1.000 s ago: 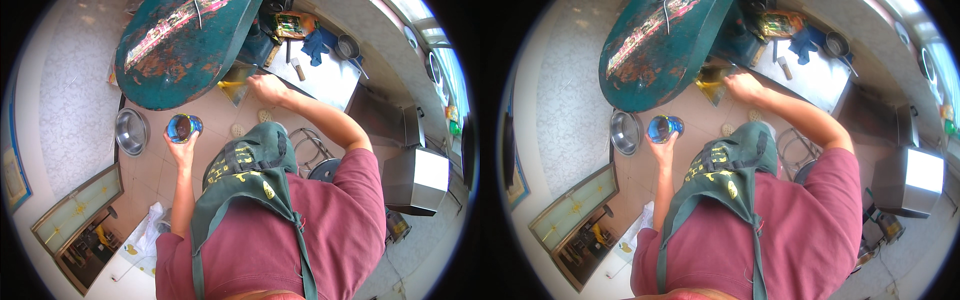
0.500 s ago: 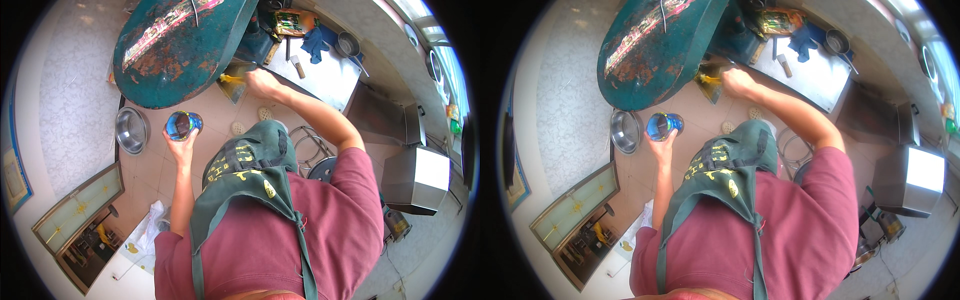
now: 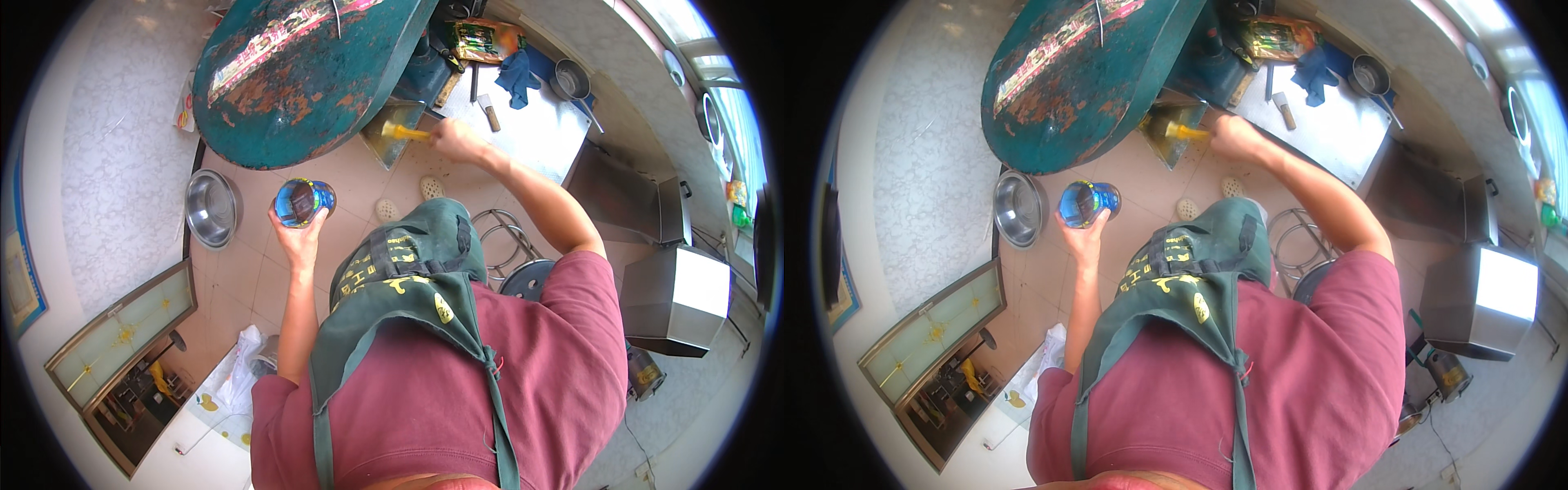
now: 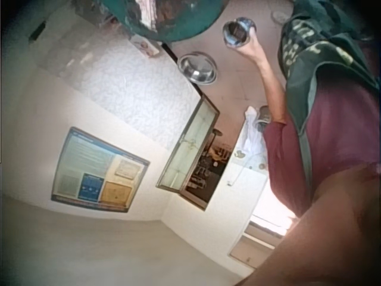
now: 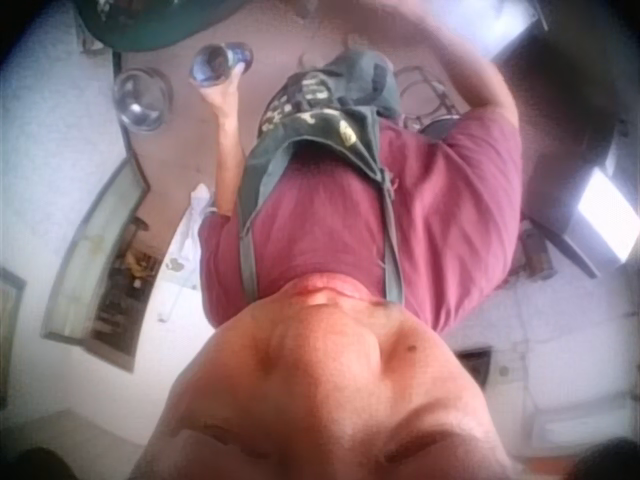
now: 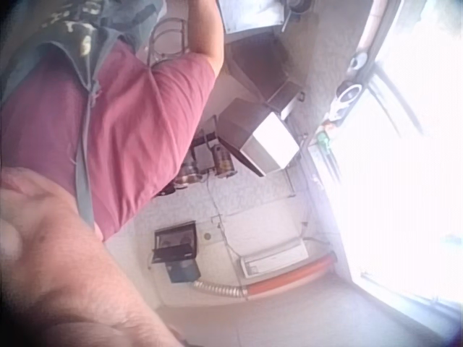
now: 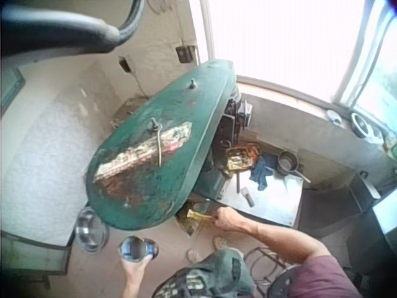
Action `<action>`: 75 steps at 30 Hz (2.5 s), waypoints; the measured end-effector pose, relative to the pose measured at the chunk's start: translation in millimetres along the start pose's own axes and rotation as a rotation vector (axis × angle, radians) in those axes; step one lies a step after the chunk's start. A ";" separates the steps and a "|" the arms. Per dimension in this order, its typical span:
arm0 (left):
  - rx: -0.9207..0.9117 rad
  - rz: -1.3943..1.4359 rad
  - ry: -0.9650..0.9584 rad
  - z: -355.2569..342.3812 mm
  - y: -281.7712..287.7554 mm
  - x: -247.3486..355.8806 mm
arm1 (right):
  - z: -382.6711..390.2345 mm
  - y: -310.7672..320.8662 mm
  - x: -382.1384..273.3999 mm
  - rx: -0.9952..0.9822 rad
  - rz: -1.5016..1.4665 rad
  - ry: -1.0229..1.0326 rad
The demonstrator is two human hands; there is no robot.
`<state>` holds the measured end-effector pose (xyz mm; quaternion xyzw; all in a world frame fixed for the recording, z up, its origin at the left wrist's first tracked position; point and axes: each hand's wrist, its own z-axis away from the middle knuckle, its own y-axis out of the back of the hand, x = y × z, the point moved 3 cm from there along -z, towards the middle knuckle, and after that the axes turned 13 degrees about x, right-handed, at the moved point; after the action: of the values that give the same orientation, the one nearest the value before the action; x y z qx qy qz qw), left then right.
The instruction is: The person cleans a metal machine component by hand and with a brush, applies a yellow substance from a container, and kemudian reassembles it onto a larger industrial processing machine.
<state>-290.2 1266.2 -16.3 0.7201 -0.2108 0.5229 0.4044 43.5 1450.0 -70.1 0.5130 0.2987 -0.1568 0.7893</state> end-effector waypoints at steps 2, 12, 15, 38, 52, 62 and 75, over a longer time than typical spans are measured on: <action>0.008 0.006 -0.034 0.6 4.0 0.6 | -2.1 17.5 7.9 0.056 -0.129 -0.110; 0.010 0.046 -0.012 -0.2 3.4 12.0 | 8.0 23.0 12.2 0.136 -0.169 -0.067; -0.007 -0.028 -0.052 -0.1 4.5 7.9 | 14.1 4.5 -6.6 0.069 -0.042 0.078; -0.054 0.013 -0.040 -0.4 -2.3 8.7 | -20.1 -54.8 -52.9 0.297 0.192 0.341; -0.065 0.016 -0.071 -1.5 -2.9 -0.1 | -2.6 -68.7 -44.2 0.225 0.077 0.088; -0.076 0.025 -0.090 -4.0 -10.8 3.8 | -46.5 -46.3 -13.4 0.224 -0.269 -0.211; -0.096 0.026 -0.069 -6.4 -10.5 2.0 | 32.5 9.3 17.2 0.218 -0.402 -0.338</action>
<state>-285.6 1277.7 -17.5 0.7147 -0.2585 0.4924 0.4241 72.1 1425.6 -64.7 0.4919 0.2400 -0.4244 0.7213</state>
